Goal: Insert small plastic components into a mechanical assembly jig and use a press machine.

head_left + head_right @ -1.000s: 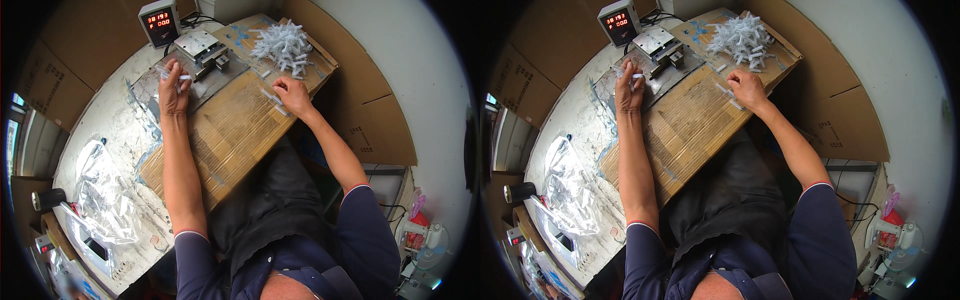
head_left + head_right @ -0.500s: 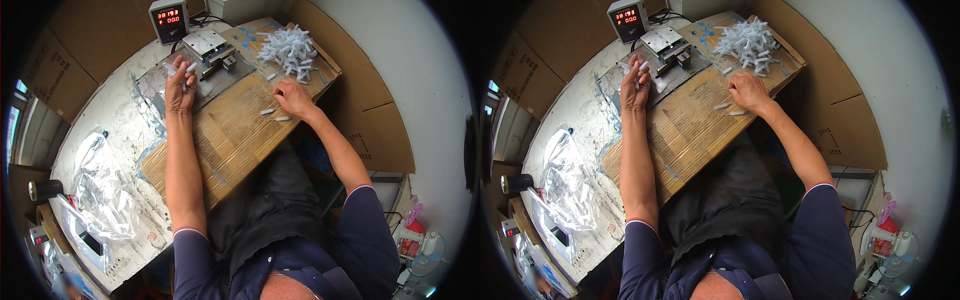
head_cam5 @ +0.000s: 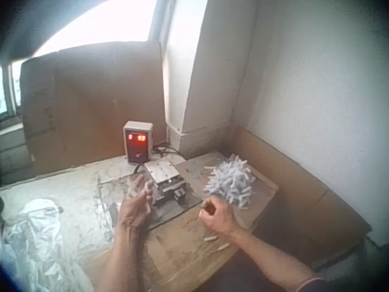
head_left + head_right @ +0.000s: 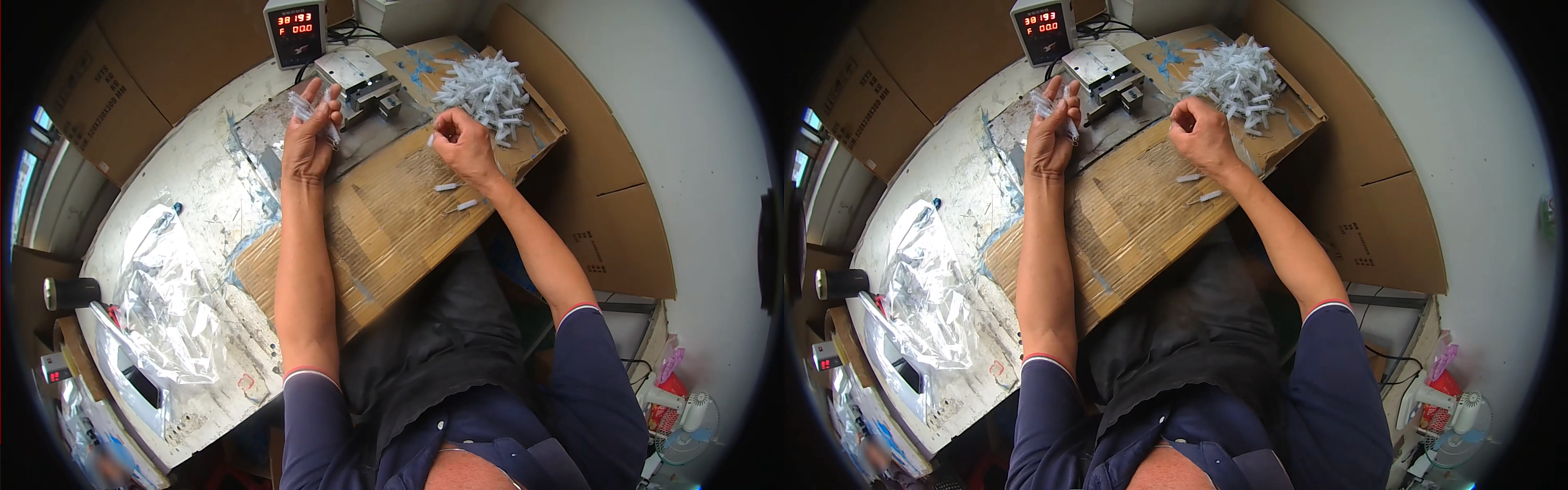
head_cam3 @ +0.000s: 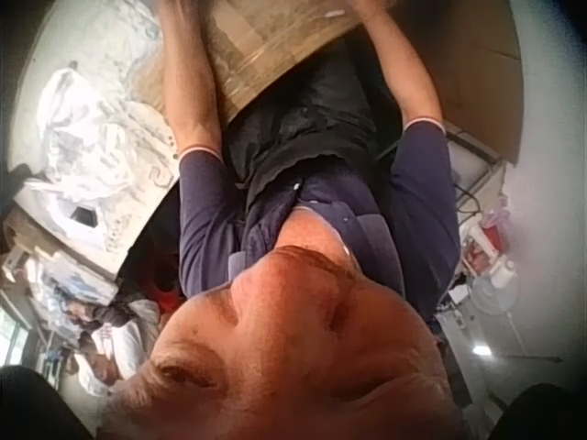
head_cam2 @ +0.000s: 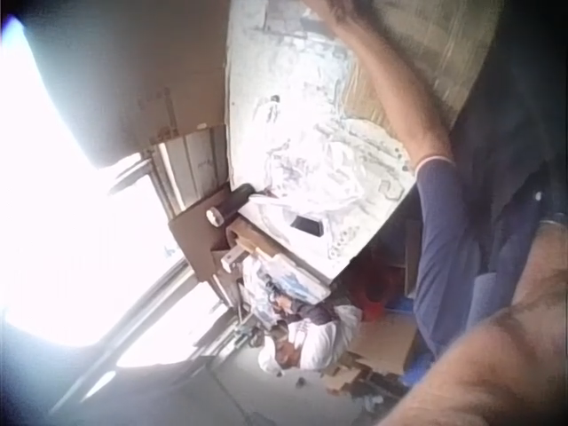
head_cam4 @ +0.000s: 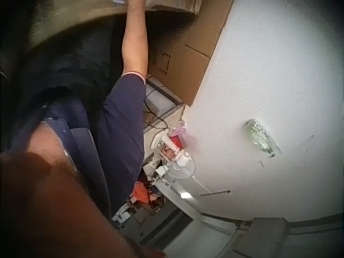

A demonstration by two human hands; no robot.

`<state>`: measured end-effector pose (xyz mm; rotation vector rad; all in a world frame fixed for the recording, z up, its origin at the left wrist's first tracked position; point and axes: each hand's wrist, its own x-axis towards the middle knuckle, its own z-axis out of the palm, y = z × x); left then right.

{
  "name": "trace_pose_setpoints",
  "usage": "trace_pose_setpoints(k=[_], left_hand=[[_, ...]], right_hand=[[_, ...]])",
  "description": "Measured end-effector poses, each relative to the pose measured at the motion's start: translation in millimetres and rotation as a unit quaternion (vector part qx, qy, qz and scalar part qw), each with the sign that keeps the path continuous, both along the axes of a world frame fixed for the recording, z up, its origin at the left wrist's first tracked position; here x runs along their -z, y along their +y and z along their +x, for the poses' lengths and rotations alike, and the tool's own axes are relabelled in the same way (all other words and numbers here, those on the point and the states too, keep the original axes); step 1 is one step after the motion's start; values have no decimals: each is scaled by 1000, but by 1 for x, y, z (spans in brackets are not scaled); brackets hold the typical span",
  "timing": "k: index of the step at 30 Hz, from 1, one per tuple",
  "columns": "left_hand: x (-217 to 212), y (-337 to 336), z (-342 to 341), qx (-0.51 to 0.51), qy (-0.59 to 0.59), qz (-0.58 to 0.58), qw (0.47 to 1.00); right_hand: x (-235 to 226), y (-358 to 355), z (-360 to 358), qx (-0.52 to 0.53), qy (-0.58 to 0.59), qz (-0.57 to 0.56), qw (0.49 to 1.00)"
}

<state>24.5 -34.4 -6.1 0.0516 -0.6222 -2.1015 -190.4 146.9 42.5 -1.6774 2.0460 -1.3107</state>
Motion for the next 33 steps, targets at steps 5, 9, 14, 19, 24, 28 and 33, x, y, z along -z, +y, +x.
trace_pose_setpoints(k=[5, 9, 14, 19, 24, 28, 33], left_hand=[[4, -1, 1, -40, -57, 25, 997], [8, -5, 1, -58, -58, 48, 995], [-6, 0, 3, -97, -129, 58, 985], [-18, 11, 4, -176, -194, 34, 964], [-20, 17, -6, -230, -218, 23, 948], [-19, 16, -3, -249, -216, 23, 944], [-20, 18, -5, -250, -240, 24, 938]], right_hand=[[7, 3, 9, 25, -21, 32, 999], [13, 14, -5, 44, 83, 95, 991], [12, 11, -5, 30, 190, 130, 973], [5, -21, 28, 43, 106, 145, 983], [20, -60, 30, 92, 45, 119, 988], [26, -71, 33, 124, -3, 113, 986], [30, -74, 35, 133, -9, 91, 987]])
